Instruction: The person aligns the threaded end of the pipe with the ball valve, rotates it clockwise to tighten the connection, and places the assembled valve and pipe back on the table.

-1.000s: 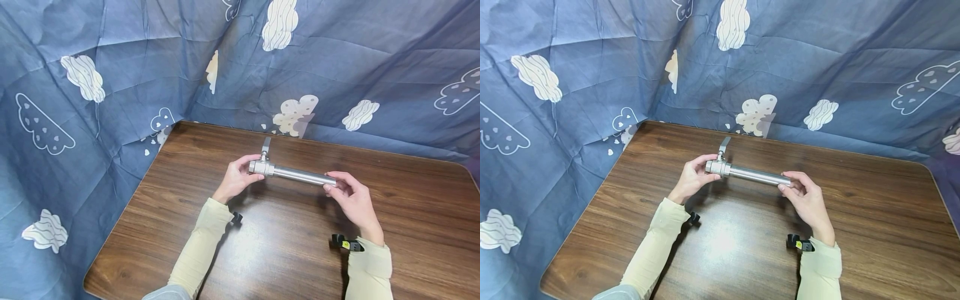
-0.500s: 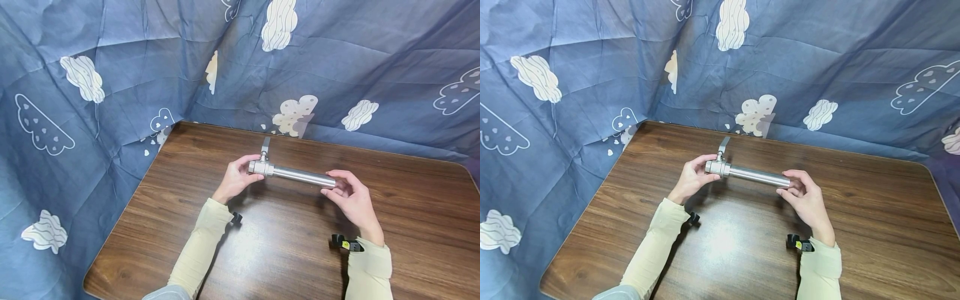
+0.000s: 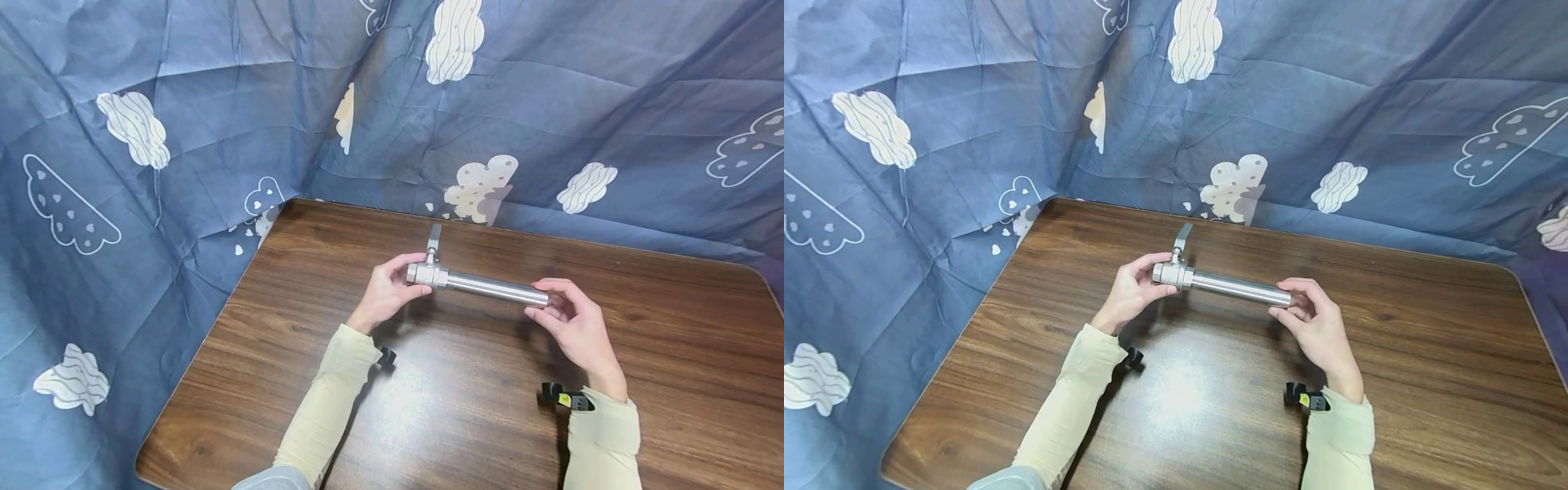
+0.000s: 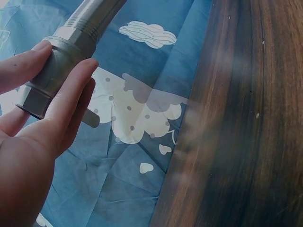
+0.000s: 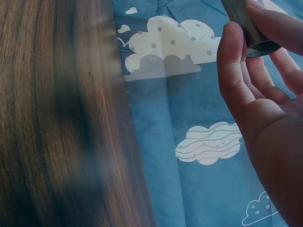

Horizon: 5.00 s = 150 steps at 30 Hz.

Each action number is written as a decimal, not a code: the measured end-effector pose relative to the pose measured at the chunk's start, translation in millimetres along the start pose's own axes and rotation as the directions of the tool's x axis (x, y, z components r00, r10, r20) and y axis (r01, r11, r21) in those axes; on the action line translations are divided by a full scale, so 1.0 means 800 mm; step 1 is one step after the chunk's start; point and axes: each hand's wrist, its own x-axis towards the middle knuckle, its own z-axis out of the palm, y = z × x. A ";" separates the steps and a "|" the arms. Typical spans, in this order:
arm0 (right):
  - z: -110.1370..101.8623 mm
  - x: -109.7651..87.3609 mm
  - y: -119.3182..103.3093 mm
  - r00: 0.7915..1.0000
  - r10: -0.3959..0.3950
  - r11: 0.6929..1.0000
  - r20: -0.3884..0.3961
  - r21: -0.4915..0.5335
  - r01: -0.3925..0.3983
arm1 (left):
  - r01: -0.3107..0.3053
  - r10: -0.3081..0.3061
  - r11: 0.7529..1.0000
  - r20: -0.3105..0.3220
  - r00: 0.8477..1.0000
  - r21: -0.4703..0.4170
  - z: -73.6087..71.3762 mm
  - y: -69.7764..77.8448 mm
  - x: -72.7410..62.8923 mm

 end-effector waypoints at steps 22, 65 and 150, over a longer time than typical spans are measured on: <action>-0.002 -0.001 0.004 0.999 0.041 0.999 0.011 -0.030 -0.041 | -0.006 0.006 1.000 0.018 1.000 0.007 -0.002 -0.002 0.000; -0.003 -0.001 0.001 0.998 0.065 0.982 -0.010 -0.178 -0.066 | -0.013 0.013 1.000 0.006 1.000 -0.015 0.000 0.002 0.000; -0.001 -0.001 0.004 0.997 0.066 0.996 -0.026 0.065 -0.064 | -0.039 0.039 0.999 -0.007 0.999 -0.006 -0.001 0.002 0.000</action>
